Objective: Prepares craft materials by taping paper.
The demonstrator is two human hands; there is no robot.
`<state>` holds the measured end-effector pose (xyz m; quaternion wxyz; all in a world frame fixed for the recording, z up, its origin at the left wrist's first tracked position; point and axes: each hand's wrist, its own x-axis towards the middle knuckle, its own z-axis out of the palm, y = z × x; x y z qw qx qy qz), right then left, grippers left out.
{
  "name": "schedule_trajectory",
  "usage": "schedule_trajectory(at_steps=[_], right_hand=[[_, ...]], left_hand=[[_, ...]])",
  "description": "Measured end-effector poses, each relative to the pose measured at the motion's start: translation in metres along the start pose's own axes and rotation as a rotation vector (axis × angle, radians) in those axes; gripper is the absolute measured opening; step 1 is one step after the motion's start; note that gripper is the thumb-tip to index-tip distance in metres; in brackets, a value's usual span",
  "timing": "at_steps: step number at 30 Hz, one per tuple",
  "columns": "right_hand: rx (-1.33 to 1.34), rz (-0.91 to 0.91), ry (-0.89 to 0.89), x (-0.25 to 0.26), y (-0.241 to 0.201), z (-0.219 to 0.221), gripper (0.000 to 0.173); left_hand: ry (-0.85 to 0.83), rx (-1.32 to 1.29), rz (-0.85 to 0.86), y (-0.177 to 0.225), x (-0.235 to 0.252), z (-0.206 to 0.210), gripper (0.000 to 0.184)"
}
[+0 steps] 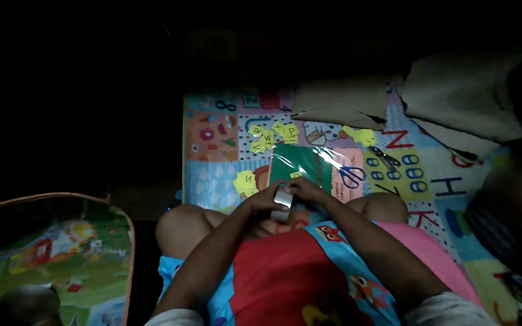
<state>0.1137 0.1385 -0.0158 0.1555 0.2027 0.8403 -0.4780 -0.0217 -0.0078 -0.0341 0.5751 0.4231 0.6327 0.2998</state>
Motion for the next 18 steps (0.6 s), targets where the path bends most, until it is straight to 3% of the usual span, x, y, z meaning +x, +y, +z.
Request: schedule_trajectory(at_steps=[5,9,11,14,16,18], right_hand=[[-0.030,-0.053,0.139,-0.006,0.010,-0.026,0.022],[-0.065,-0.095,0.058,-0.020,0.011,-0.037,0.021],[-0.108,-0.106,-0.002,-0.036,0.004,-0.039,0.022],[-0.295,-0.122,-0.072,-0.061,-0.011,-0.032,0.028],[-0.388,-0.134,-0.099,-0.070,-0.007,-0.023,0.026],[-0.420,-0.135,-0.125,-0.071,0.001,-0.017,0.024]], left_hand=[[0.124,-0.114,0.105,0.011,0.012,0.016,0.092],[0.038,-0.201,0.130,0.009,0.008,0.025,0.063],[0.061,-0.226,0.162,-0.001,0.011,0.026,0.061],[0.168,0.280,0.196,-0.013,0.028,0.016,0.049],[0.112,0.691,0.141,-0.007,0.042,0.019,0.058],[0.069,0.877,0.127,-0.006,0.054,0.030,0.068]])
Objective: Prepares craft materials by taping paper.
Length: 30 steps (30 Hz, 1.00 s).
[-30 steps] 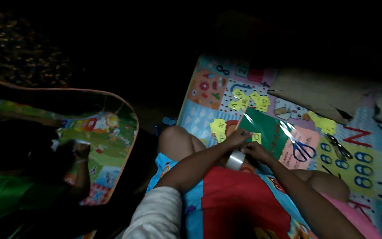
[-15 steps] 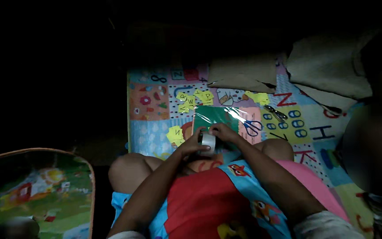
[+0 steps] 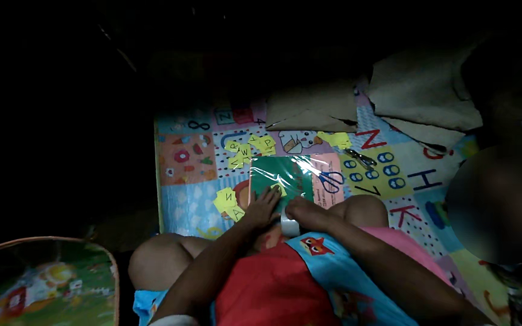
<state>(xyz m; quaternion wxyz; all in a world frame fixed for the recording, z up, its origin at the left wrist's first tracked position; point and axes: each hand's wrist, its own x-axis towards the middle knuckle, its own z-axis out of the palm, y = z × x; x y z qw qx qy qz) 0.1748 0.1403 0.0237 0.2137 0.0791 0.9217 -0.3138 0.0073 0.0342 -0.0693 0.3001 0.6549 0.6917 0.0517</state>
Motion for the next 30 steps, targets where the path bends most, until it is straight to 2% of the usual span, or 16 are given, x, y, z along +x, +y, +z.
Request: schedule_trajectory(at_steps=[6,14,17,19,21,23,24,26,28,30], right_hand=[[0.059,-0.004,-0.013,0.003,-0.001,0.007,0.021],[0.096,0.000,-0.062,0.008,0.005,-0.009,0.023],[0.097,-0.015,-0.073,0.010,0.005,-0.009,0.024],[0.095,-0.042,-0.063,0.009,0.004,-0.008,0.023],[0.094,-0.056,-0.067,0.009,0.005,-0.007,0.021],[0.090,-0.050,-0.075,0.008,0.003,-0.009,0.020],[0.090,-0.043,-0.085,0.007,0.002,-0.010,0.020],[0.089,-0.040,-0.077,0.006,0.000,-0.010,0.020],[0.096,-0.047,-0.063,0.006,0.000,-0.009,0.020],[0.096,-0.038,-0.102,0.005,-0.001,-0.013,0.020]], left_hand=[[-0.141,0.104,-0.064,0.007,0.027,0.018,0.083],[-0.119,0.119,-0.012,-0.019,0.025,0.008,0.076],[-0.089,0.118,0.090,-0.032,0.027,0.005,0.070],[-0.015,0.059,0.124,-0.038,0.029,0.004,0.060],[0.175,-0.045,0.048,-0.032,0.032,0.007,0.052],[0.377,-0.101,-0.037,-0.023,0.038,0.014,0.055],[0.394,-0.097,-0.051,-0.018,0.041,0.018,0.057],[0.341,-0.042,-0.002,-0.012,0.045,0.028,0.054],[0.183,0.007,0.025,-0.009,0.045,0.034,0.052],[0.088,0.046,0.040,-0.010,0.044,0.036,0.062]])
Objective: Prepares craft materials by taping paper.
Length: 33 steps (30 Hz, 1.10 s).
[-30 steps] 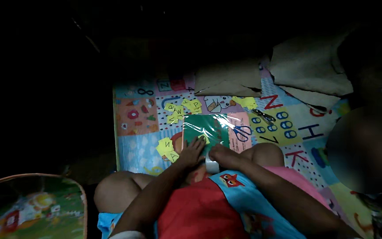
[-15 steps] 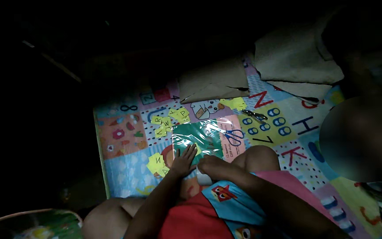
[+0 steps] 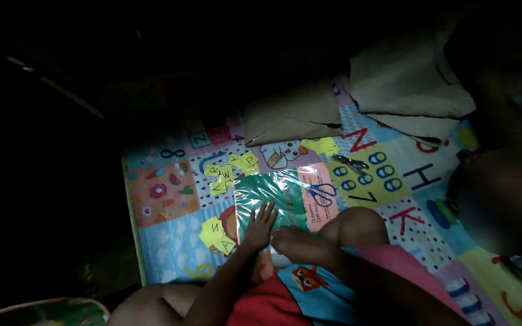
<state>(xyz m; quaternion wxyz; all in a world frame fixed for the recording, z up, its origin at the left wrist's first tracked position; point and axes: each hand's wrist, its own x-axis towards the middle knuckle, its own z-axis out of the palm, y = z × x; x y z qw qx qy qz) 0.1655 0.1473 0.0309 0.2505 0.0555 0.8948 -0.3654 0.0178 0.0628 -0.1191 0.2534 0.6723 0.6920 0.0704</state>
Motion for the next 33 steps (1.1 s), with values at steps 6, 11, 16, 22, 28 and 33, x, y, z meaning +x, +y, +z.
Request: schedule_trajectory(at_steps=[6,11,16,22,28,33], right_hand=[[0.031,-0.016,0.010,0.000,0.005,-0.004,0.021],[0.023,-0.010,-0.024,0.002,0.008,-0.005,0.022],[0.025,0.010,-0.057,0.006,0.009,-0.008,0.022],[0.014,0.006,-0.038,0.010,0.015,-0.009,0.021],[-0.004,0.010,-0.057,0.010,0.015,-0.010,0.022],[-0.015,0.014,-0.041,0.010,0.013,-0.010,0.021]], left_hand=[[-0.053,0.072,0.184,-0.023,0.000,-0.009,0.071],[-0.049,0.072,0.335,-0.047,0.007,-0.022,0.066],[-0.187,0.091,0.370,-0.065,0.021,-0.041,0.068],[-0.137,0.052,0.356,-0.069,0.021,-0.036,0.070],[0.124,-0.037,0.104,-0.065,0.004,-0.033,0.090],[0.258,-0.211,0.008,-0.045,-0.027,-0.037,0.059]])
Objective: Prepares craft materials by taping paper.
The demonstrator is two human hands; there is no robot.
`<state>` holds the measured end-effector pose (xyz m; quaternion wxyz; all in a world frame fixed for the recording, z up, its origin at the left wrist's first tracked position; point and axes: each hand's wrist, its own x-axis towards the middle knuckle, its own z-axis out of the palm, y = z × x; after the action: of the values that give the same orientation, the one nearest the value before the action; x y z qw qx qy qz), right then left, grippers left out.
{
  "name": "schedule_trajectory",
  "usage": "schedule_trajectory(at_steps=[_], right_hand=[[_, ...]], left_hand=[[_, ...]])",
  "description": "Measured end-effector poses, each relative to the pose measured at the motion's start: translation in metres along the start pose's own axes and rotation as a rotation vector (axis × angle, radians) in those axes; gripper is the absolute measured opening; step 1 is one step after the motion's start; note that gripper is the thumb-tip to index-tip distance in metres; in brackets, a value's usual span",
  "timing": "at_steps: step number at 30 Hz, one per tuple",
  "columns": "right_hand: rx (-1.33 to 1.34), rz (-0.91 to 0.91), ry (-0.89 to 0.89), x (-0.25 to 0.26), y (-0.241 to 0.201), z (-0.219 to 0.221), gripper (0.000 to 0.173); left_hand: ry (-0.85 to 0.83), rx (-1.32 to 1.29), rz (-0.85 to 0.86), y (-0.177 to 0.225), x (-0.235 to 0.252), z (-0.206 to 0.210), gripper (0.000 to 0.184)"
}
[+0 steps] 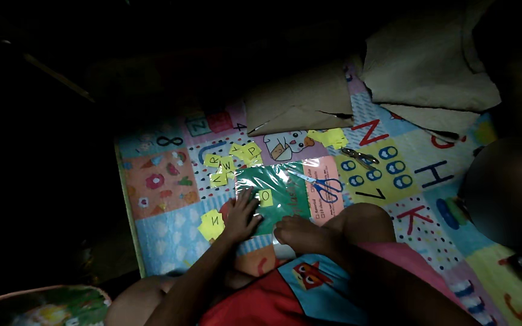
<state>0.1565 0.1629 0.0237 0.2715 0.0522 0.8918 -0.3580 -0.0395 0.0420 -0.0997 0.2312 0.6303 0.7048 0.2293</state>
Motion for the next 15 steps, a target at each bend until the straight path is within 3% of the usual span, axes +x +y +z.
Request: schedule_trajectory(at_steps=[2,4,6,10,13,15], right_hand=[[0.038,0.012,0.030,-0.001,0.002,-0.004,0.021],[0.088,0.031,0.102,-0.005,0.006,-0.010,0.024],[0.107,0.046,0.186,-0.011,0.009,-0.019,0.027],[0.142,0.073,0.311,-0.029,0.000,-0.039,0.028],[0.239,0.011,0.396,-0.046,-0.009,-0.049,0.026],[0.304,-0.018,0.456,-0.054,-0.017,-0.053,0.024]], left_hand=[[-0.029,-0.201,-0.020,0.017,-0.013,-0.006,0.038],[-0.058,-0.387,0.014,0.033,-0.020,-0.011,0.031],[-0.053,-0.464,0.122,0.047,-0.023,-0.014,0.039],[0.061,-0.535,0.291,0.075,-0.019,-0.015,0.072],[0.107,-0.531,0.330,0.095,-0.025,-0.024,0.077],[0.140,-0.432,0.353,0.109,-0.032,-0.032,0.071]])
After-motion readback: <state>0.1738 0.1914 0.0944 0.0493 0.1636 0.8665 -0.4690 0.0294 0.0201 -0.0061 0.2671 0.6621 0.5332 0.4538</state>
